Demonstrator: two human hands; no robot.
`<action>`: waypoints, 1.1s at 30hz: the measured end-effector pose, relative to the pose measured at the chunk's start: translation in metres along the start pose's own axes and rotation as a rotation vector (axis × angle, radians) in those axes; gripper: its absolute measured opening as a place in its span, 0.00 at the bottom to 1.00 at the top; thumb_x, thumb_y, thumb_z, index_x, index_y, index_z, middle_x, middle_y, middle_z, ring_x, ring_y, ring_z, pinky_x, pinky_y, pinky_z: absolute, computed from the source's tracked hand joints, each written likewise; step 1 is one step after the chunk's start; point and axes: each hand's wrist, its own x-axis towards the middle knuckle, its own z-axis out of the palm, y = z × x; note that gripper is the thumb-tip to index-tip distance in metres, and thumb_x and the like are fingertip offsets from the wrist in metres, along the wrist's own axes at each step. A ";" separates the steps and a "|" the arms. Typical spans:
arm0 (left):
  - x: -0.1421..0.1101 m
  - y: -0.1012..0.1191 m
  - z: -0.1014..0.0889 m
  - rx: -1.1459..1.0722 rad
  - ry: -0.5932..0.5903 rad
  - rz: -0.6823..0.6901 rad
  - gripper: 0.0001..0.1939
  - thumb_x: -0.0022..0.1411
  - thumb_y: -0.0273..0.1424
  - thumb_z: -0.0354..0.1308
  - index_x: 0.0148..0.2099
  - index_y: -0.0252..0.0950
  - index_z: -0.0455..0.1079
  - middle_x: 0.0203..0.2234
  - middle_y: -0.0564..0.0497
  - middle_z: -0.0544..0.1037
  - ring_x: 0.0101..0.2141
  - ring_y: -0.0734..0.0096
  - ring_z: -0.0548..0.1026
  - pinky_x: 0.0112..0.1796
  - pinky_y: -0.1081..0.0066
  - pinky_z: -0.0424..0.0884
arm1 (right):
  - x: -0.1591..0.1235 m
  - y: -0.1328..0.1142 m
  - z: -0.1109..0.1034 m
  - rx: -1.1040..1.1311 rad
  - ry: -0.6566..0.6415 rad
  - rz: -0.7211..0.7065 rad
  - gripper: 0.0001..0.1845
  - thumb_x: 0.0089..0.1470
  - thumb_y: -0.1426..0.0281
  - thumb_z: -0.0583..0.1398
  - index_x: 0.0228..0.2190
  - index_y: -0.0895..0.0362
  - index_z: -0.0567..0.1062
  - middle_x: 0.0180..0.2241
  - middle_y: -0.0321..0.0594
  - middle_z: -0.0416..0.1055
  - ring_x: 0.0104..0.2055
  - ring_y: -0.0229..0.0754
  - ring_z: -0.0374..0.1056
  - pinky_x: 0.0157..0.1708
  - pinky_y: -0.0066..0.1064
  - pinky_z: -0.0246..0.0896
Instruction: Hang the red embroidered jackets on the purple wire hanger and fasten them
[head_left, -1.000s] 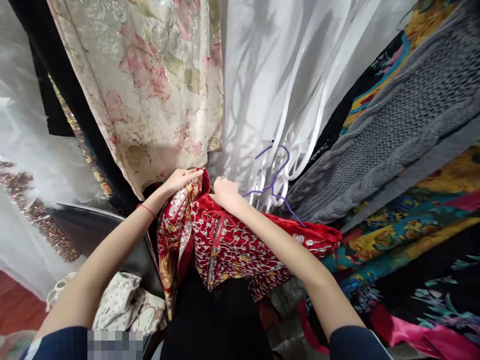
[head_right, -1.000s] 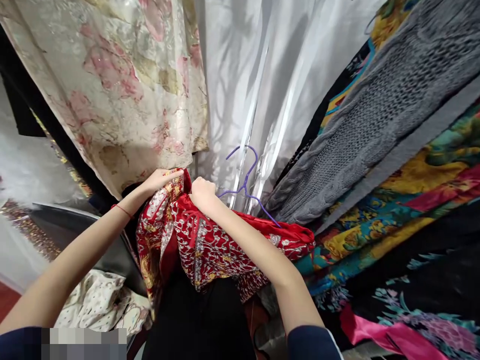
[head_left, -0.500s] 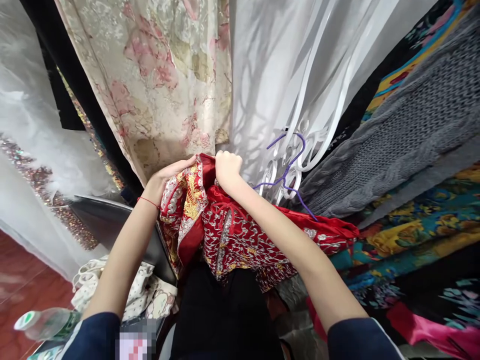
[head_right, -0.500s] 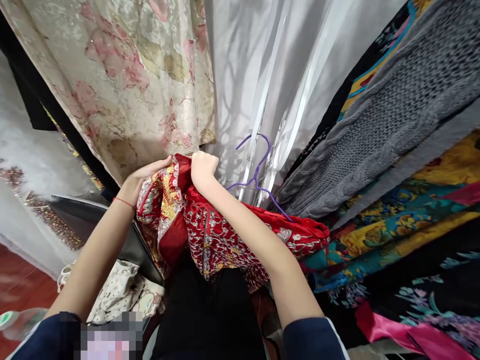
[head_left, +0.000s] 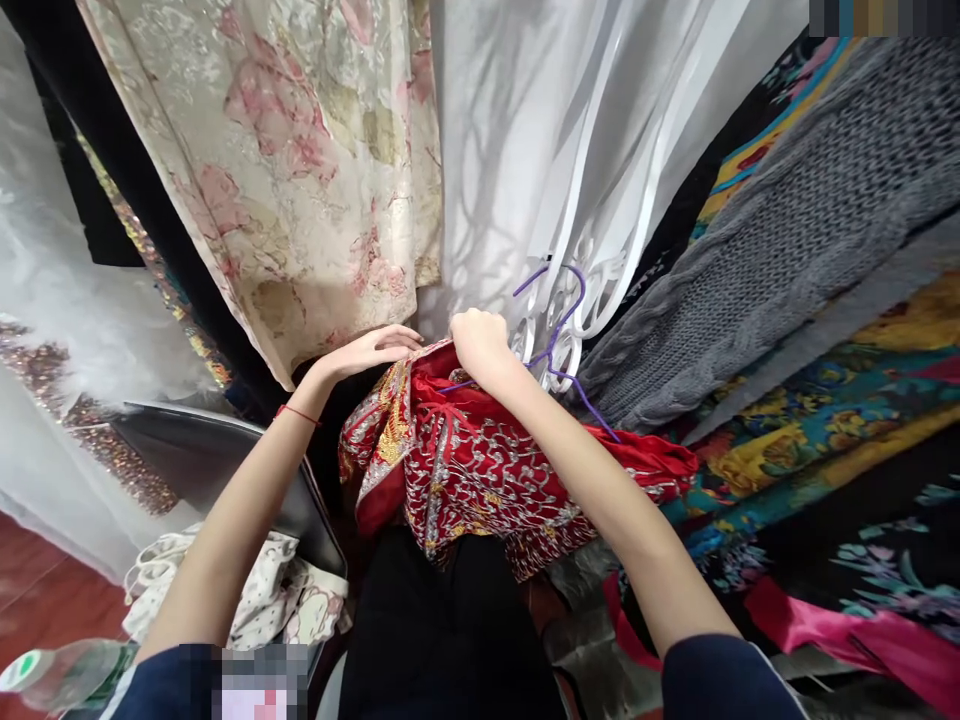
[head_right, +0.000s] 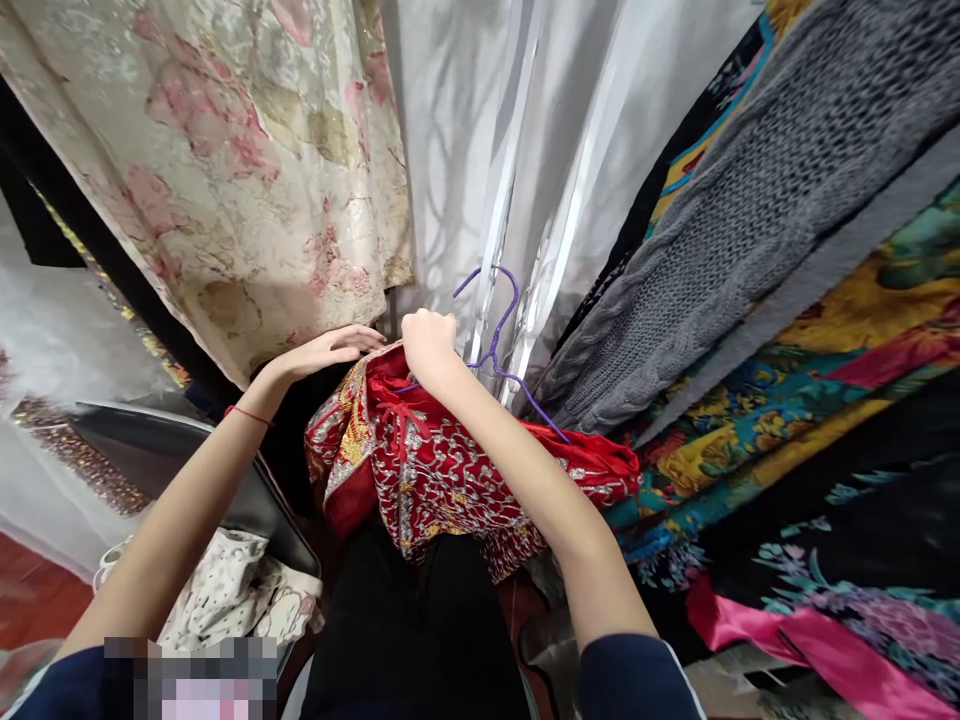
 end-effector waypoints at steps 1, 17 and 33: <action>0.000 0.006 0.009 0.007 -0.020 0.037 0.31 0.50 0.45 0.66 0.54 0.37 0.71 0.52 0.44 0.77 0.52 0.60 0.75 0.53 0.67 0.68 | -0.005 0.002 -0.005 -0.003 -0.004 -0.041 0.19 0.61 0.80 0.51 0.45 0.62 0.79 0.45 0.59 0.77 0.50 0.51 0.74 0.45 0.36 0.64; 0.016 0.057 0.074 0.421 -0.051 0.230 0.15 0.59 0.32 0.53 0.41 0.35 0.81 0.33 0.50 0.83 0.32 0.70 0.77 0.38 0.73 0.69 | -0.132 0.134 0.025 0.643 0.388 0.200 0.15 0.59 0.66 0.54 0.36 0.60 0.78 0.29 0.45 0.79 0.29 0.43 0.74 0.34 0.34 0.67; 0.057 0.097 0.104 0.384 -0.012 0.134 0.10 0.54 0.36 0.55 0.32 0.34 0.66 0.27 0.52 0.71 0.29 0.73 0.67 0.33 0.72 0.63 | -0.089 0.143 0.044 1.190 -0.592 -0.120 0.32 0.48 0.45 0.65 0.36 0.63 0.82 0.24 0.42 0.79 0.19 0.33 0.71 0.14 0.21 0.53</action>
